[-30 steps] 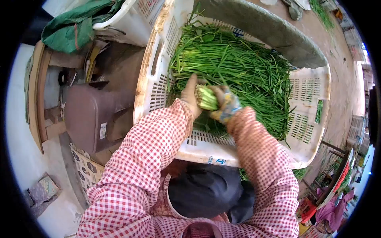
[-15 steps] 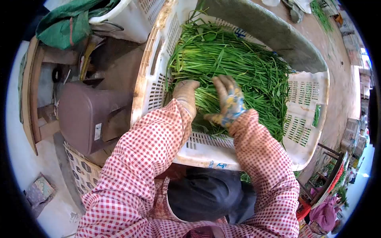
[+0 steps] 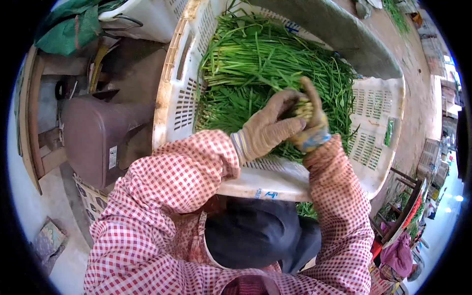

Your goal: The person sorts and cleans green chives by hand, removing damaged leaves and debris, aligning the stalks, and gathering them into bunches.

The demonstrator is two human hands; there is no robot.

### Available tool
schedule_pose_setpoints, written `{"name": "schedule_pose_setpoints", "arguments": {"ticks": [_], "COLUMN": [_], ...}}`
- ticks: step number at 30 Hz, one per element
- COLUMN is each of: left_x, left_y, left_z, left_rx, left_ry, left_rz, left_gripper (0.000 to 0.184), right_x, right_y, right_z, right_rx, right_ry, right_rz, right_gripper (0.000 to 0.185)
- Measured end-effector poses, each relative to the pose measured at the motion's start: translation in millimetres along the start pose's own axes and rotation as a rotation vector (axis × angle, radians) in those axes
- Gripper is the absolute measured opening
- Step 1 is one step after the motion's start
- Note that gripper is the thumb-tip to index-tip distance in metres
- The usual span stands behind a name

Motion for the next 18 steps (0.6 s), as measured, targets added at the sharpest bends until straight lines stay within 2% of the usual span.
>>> {"name": "schedule_pose_setpoints", "arguments": {"ticks": [2, 3, 4, 6, 7, 8, 10, 11, 12, 14, 15, 16, 18], "left_x": [-6.6, -10.7, -11.0, -11.7, -12.0, -12.8, -20.5, -26.3, -35.2, -46.7, -38.5, -34.6, -32.2], "left_y": [6.5, 8.6, 0.6, -17.7, -29.5, -42.1, -59.3, -64.2, -69.9, -73.3, -51.4, -36.8, 2.0], "left_z": [1.4, -3.4, -1.6, 7.5, 12.0, 15.3, 18.9, 18.3, 15.4, 12.1, 8.9, 7.3, 15.2], "left_rx": [-0.241, -0.161, -0.151, -0.029, 0.134, 0.296, 0.395, 0.337, 0.32, 0.138, 0.06, 0.047, -0.329], "left_ry": [-0.215, -0.332, -0.342, -0.361, -0.342, -0.318, -0.246, -0.291, -0.288, -0.276, -0.309, -0.307, -0.123], "left_rz": [-0.119, -0.342, -0.116, 0.162, 0.185, 0.209, 0.279, 0.425, 0.44, 0.885, 0.783, 0.797, 1.222], "left_gripper": [0.052, 0.042, 0.03, 0.021, 0.021, 0.021, 0.024, 0.036, 0.036, 0.051, 0.07, 0.07, 0.081], "right_x": [-9.2, -6.4, -9.5, -24.5, -28.3, -30.4, -32.4, -31.1, -29.4, -25.0, -21.0, -17.1, -11.0], "right_y": [-15.7, -23.3, -30.2, -48.2, -57.7, -66.8, -83.9, -88.1, -90.4, -95.6, -95.5, -96.5, -99.6], "right_z": [-18.0, -24.4, -31.2, -48.2, -55.4, -63.9, -81.4, -86.9, -92.1, -101.5, -104.8, -106.3, -105.1], "right_rx": [0.074, 0.107, 0.151, 0.243, 0.234, 0.232, 0.214, 0.231, 0.198, 0.183, 0.206, 0.227, 0.224], "right_ry": [0.104, 0.155, 0.055, 0.008, -0.049, -0.002, -0.021, -0.033, -0.059, -0.096, -0.066, -0.039, -0.093], "right_rz": [0.275, 0.229, 0.159, -0.042, 0.026, 0.071, 0.072, 0.083, 0.13, 0.188, 0.195, 0.202, 0.238], "right_gripper": [0.078, 0.072, 0.066, 0.058, 0.055, 0.055, 0.056, 0.056, 0.056, 0.055, 0.055, 0.055, 0.057]}}
Point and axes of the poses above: each hand's wrist, its own z-axis towards the middle knuckle, its own y-axis out of the palm, x = y × z, the point moved 5 cm from there along z, towards the middle knuckle, and after that the axes turned 14 degrees about y, right-handed, at the moved point
